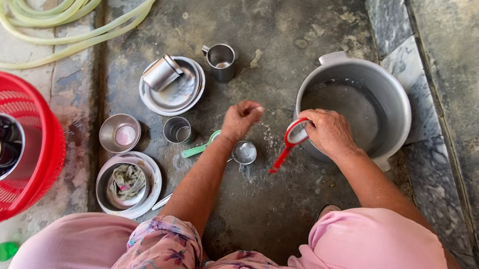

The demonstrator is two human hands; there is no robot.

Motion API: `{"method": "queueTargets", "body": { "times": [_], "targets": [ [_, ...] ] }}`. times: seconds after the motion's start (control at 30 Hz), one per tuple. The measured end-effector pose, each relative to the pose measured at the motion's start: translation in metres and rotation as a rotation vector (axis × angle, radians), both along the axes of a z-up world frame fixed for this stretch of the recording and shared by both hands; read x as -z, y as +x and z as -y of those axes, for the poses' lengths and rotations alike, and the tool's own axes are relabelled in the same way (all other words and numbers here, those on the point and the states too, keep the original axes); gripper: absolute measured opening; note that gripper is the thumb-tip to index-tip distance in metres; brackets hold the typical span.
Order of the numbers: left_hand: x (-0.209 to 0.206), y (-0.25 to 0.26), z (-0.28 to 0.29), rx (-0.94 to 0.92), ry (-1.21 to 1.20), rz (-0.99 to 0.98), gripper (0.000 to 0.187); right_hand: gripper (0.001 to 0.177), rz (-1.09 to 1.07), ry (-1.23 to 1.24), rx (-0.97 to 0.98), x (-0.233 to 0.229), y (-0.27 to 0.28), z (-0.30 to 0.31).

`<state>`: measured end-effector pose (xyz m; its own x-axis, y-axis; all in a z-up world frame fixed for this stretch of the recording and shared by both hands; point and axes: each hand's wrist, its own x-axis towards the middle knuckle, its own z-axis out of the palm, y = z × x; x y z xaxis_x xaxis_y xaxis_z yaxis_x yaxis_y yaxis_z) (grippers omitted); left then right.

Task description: The person washes several metal dishes and a tea strainer with a cloth and water, rinsing them one by one under a faucet and placing them into a red basket.

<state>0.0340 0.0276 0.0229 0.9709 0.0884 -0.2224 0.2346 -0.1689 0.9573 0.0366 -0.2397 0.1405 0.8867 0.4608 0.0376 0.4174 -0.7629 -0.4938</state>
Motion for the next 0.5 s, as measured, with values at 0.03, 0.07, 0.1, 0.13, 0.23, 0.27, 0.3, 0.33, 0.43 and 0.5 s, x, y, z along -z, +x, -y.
{"method": "queueTargets", "body": {
  "times": [0.03, 0.07, 0.1, 0.13, 0.23, 0.27, 0.3, 0.33, 0.43, 0.5],
  "targets": [
    [0.011, 0.0, -0.015, -0.054, 0.092, 0.025, 0.022, 0.02, -0.026, -0.034, -0.01, 0.003, 0.001, -0.001],
    [0.023, -0.005, -0.032, -0.073, 0.381, -0.012, 0.02, 0.02, -0.007, -0.081, -0.05, 0.007, 0.001, -0.005],
    [0.036, -0.014, -0.049, -0.087, 0.669, -0.054, 0.02, 0.02, 0.009, -0.128, -0.088, 0.014, -0.004, -0.009],
    [0.048, -0.024, -0.06, -0.121, 0.707, -0.151, 0.02, 0.02, 0.026, -0.175, -0.126, 0.022, -0.008, -0.012],
    [0.075, -0.059, -0.08, -0.187, 0.823, -0.312, 0.035, 0.015, 0.074, -0.372, -0.195, 0.044, -0.012, -0.027],
    [0.08, -0.068, -0.078, -0.255, 0.839, -0.368, 0.042, 0.021, 0.086, -0.27, -0.189, 0.049, -0.013, -0.026],
    [0.084, -0.079, -0.076, -0.324, 0.854, -0.425, 0.049, 0.028, 0.096, -0.169, -0.184, 0.054, -0.012, -0.025],
    [0.087, -0.086, -0.074, -0.393, 0.868, -0.481, 0.056, 0.034, 0.107, -0.068, -0.179, 0.06, -0.011, -0.024],
    [0.103, -0.094, -0.084, -0.138, 1.054, -0.385, 0.036, 0.023, -0.011, 0.246, 0.219, 0.09, 0.011, -0.004],
    [0.119, -0.092, -0.089, -0.099, 1.127, -0.39, 0.037, 0.027, -0.009, 0.366, 0.392, 0.125, 0.039, 0.03]
  ]
}}
